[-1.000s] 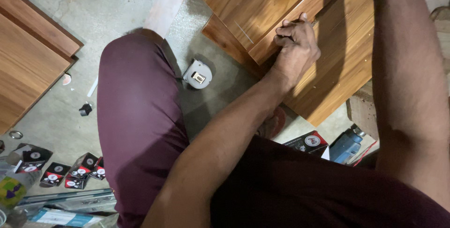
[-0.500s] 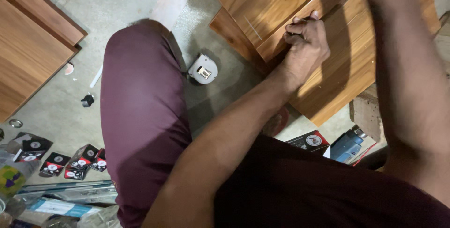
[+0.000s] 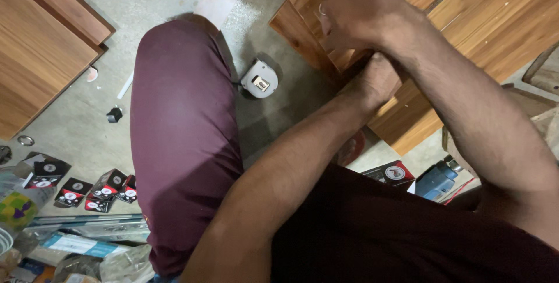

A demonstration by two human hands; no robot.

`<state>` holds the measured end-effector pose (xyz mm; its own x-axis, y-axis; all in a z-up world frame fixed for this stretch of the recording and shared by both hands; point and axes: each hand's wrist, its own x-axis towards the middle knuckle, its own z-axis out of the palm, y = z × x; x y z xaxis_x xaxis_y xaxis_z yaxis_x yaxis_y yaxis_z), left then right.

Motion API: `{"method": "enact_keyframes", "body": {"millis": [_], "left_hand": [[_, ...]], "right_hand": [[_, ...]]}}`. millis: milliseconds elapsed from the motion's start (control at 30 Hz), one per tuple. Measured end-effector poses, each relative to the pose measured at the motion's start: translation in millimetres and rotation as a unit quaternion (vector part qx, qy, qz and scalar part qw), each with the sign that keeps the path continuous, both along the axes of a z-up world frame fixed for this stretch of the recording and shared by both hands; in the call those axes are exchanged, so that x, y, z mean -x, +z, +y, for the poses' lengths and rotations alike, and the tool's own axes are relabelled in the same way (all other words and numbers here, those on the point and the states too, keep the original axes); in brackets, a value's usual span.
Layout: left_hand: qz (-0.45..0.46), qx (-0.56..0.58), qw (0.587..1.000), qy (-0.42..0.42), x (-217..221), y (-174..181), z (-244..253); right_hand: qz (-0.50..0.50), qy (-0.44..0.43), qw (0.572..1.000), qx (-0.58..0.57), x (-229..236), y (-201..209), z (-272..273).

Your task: The person measures and marks several wooden panels and strips using a tape measure and a white marker. They repeatedly pick up pieces, measure dimensions, and draw lines or circles on the surfaces.

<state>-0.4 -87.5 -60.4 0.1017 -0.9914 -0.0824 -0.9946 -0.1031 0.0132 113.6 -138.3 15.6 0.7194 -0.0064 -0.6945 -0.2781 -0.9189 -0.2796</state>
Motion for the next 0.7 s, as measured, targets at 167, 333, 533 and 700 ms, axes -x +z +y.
{"method": "enact_keyframes", "body": {"millis": [167,333,533,700], "left_hand": [[0.013,0.003,1.000,0.001,1,-2,-2],[0.014,0.017,1.000,0.004,2,-3,1],[0.028,0.035,0.999,0.011,0,1,-5],[0.047,0.036,0.998,0.013,7,-7,0]], "right_hand": [[-0.016,-0.004,1.000,-0.017,12,-17,-9],[0.010,-0.054,0.997,-0.055,23,-6,-45],[-0.006,-0.032,0.998,-0.062,21,-6,-44],[-0.032,-0.030,0.996,-0.080,34,-34,-34]]}}
